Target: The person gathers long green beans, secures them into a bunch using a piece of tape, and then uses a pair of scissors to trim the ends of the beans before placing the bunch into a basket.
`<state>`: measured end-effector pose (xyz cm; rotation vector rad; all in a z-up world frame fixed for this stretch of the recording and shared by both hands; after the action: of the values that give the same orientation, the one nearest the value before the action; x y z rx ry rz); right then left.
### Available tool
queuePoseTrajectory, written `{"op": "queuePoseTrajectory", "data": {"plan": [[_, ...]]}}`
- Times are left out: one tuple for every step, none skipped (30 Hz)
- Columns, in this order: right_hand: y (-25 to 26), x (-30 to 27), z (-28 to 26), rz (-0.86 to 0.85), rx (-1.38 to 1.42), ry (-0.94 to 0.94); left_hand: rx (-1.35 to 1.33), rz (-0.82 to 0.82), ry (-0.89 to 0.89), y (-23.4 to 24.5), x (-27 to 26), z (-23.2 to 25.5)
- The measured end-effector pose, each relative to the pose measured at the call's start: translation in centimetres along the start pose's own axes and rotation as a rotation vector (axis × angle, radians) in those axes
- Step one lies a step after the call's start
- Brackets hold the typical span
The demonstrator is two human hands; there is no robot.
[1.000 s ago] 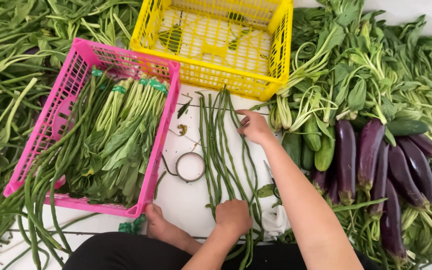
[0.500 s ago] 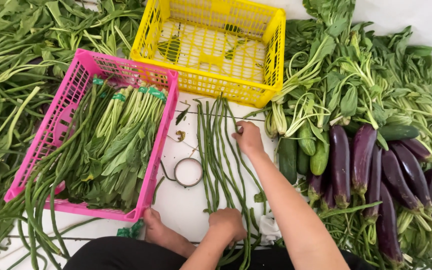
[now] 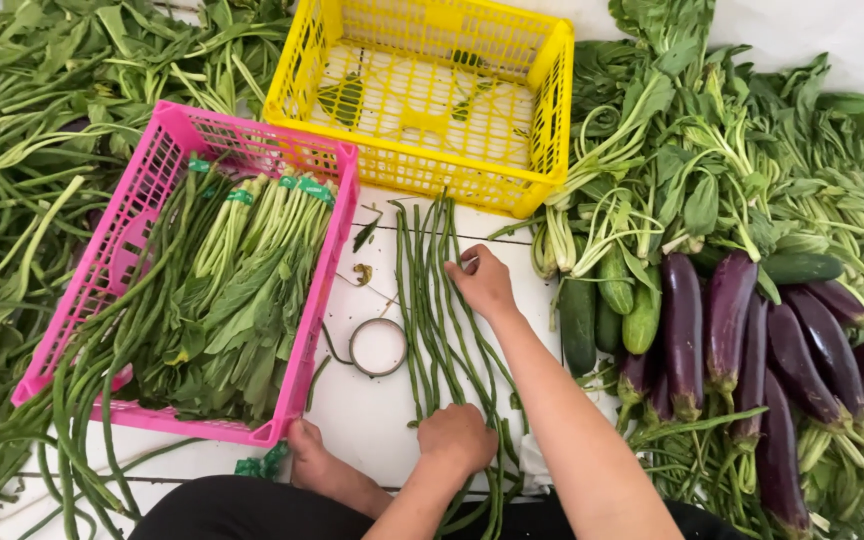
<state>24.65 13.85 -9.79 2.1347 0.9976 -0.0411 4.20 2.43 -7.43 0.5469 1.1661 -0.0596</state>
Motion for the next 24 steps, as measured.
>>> {"op": "queuePoseTrajectory", "data": {"plan": [[-0.1, -0.3, -0.4, -0.031, -0.037, -0.029, -0.002, 0.000, -0.003, 0.1, 0.0, 0.1], [-0.2, -0.6, -0.7, -0.063, -0.074, -0.058, -0.004, -0.001, -0.007, 0.1, 0.0, 0.1], [-0.1, -0.7, -1.0, -0.060, -0.073, -0.059, -0.002, -0.001, -0.009, -0.2, 0.3, 0.1], [-0.2, -0.9, -1.4, -0.079, -0.092, -0.046, -0.001, 0.023, -0.022, -0.3, 0.7, 0.1], [-0.4, -1.1, -1.8, -0.097, -0.112, -0.032, 0.000, 0.047, -0.035, -0.4, 1.0, 0.1], [-0.3, -1.2, -2.0, -0.096, -0.111, -0.031, 0.000, 0.048, -0.035, -0.5, 1.0, 0.1], [-0.3, -1.2, -2.0, -0.107, -0.114, -0.040, -0.005, 0.049, -0.035, -0.5, 1.0, 0.1], [-0.4, -1.4, -2.1, -0.121, -0.117, -0.050, -0.011, 0.048, -0.033, -0.6, 1.0, 0.0], [-0.6, -1.3, -2.1, -0.122, -0.117, -0.050, -0.012, 0.048, -0.032, -0.7, 1.1, -0.1], [-0.5, -1.2, -2.1, -0.112, -0.112, -0.047, -0.015, 0.046, -0.044, -0.7, 1.2, -0.1], [-0.5, -1.2, -2.2, -0.101, -0.108, -0.044, -0.017, 0.043, -0.056, -0.8, 1.3, 0.0], [-0.6, -1.1, -2.2, -0.102, -0.109, -0.041, -0.019, 0.046, -0.055, -0.5, 1.0, 0.0], [-0.6, -1.1, -2.1, -0.100, -0.112, -0.069, -0.027, 0.027, -0.045, -0.4, 0.6, 0.0], [-0.8, -1.1, -2.0, -0.097, -0.115, -0.096, -0.035, 0.011, -0.033, -0.2, 0.4, -0.2], [-1.1, -0.7, -2.1, -0.099, -0.115, -0.089, -0.038, 0.016, -0.031, 0.0, 0.5, -0.3], [-1.2, -0.6, -2.0, -0.081, -0.145, -0.085, -0.044, 0.017, -0.044, -0.1, 0.5, -0.2], [-1.3, -0.4, -1.8, -0.064, -0.174, -0.080, -0.050, 0.018, -0.057, -0.2, 0.5, -0.2], [-1.2, -0.6, -2.0, -0.064, -0.176, -0.083, -0.051, 0.015, -0.058, -0.3, 0.4, -0.2], [-1.1, -0.8, -2.1, -0.075, -0.159, -0.103, -0.054, 0.007, -0.064, -0.4, 0.2, -0.1], [-1.0, -0.9, -2.4, -0.085, -0.140, -0.119, -0.058, 0.002, -0.069, -0.3, 0.2, -0.1], [-1.1, -0.7, -2.5, -0.084, -0.140, -0.118, -0.058, 0.003, -0.070, -0.4, 0.3, -0.2], [-1.1, -0.6, -2.3, -0.091, -0.144, -0.121, -0.061, 0.021, -0.081, -0.5, 0.5, -0.1], [-1.1, -0.5, -2.2, -0.098, -0.148, -0.124, -0.064, 0.038, -0.092, -0.6, 0.6, -0.1], [-1.1, -0.5, -2.2, -0.097, -0.148, -0.126, -0.064, 0.037, -0.093, -0.8, 0.8, 0.0]]}}
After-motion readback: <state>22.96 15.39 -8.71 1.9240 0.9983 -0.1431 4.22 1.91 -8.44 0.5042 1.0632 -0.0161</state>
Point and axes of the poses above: each hand's wrist, its own x-axis towards the middle knuckle, its own y-axis out of the back of the hand, z = x × y, the point moved 9 cm from there along x, towards the middle knuckle, and after that the axes turned 1 degree about y, right-handed, at the moved point
